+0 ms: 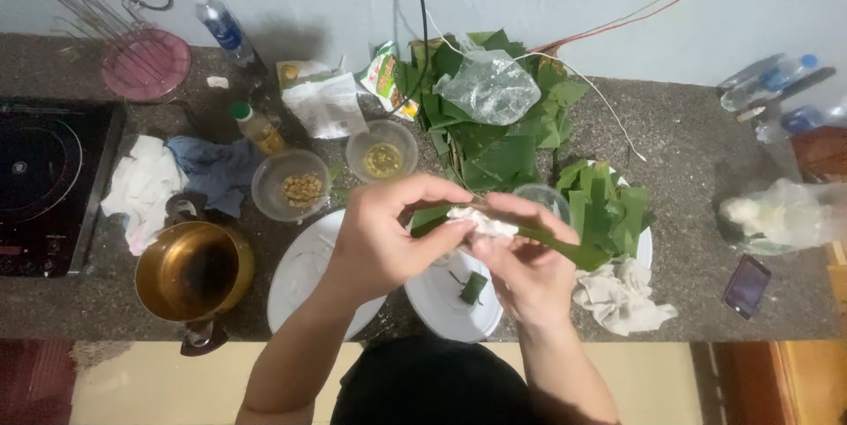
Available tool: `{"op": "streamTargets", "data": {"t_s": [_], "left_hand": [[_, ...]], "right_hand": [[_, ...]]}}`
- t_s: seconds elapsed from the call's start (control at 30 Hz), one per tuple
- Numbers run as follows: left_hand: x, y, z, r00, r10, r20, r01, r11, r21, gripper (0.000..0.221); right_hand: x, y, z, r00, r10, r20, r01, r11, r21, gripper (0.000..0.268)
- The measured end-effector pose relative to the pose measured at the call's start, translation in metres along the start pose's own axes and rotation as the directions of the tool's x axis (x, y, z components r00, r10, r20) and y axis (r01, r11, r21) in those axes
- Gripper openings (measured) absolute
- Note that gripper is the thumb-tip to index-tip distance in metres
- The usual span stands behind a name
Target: Preparing food items by applying paste and ingredients to green leaves and folding them into small packets.
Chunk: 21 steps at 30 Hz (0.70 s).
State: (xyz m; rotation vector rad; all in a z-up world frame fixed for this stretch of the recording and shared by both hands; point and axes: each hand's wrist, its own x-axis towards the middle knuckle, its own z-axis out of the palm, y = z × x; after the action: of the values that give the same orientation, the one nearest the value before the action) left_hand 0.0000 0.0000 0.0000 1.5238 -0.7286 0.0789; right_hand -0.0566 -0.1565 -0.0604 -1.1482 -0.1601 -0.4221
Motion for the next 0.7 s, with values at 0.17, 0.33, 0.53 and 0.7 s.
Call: {"op": "streamTargets", "data": {"t_s": [0.17,0.33,0.53,0.7], "left_hand": [[-0.004,-0.008,-0.002,0.989,0.004,0.146,0.016,0.991,-0.133,0.021],[-0.006,-0.007,-0.007,0.988,0.034,0.153,-0.012,0.990,-0.141,0.037],[-0.007,-0.002,-0.001,0.999,0.021,0.028,-0.021,1.000,0.005,0.014],[-0.007,-0.006,-0.003,1.000,0.029,0.009,-0.029,0.999,0.023,0.007]], "right_hand": [[-0.002,0.007,-0.010,1.000,0.002,-0.007,-0.002,0.996,-0.093,0.043],[0.004,-0.009,0.002,0.996,0.034,-0.077,-0.038,0.998,-0.054,0.035],[0.003,-0.016,0.008,0.998,-0.021,-0.051,0.007,0.964,-0.267,0.035],[0.002,-0.020,-0.001,1.000,-0.012,-0.024,0.003,0.933,-0.361,0.034]]}}
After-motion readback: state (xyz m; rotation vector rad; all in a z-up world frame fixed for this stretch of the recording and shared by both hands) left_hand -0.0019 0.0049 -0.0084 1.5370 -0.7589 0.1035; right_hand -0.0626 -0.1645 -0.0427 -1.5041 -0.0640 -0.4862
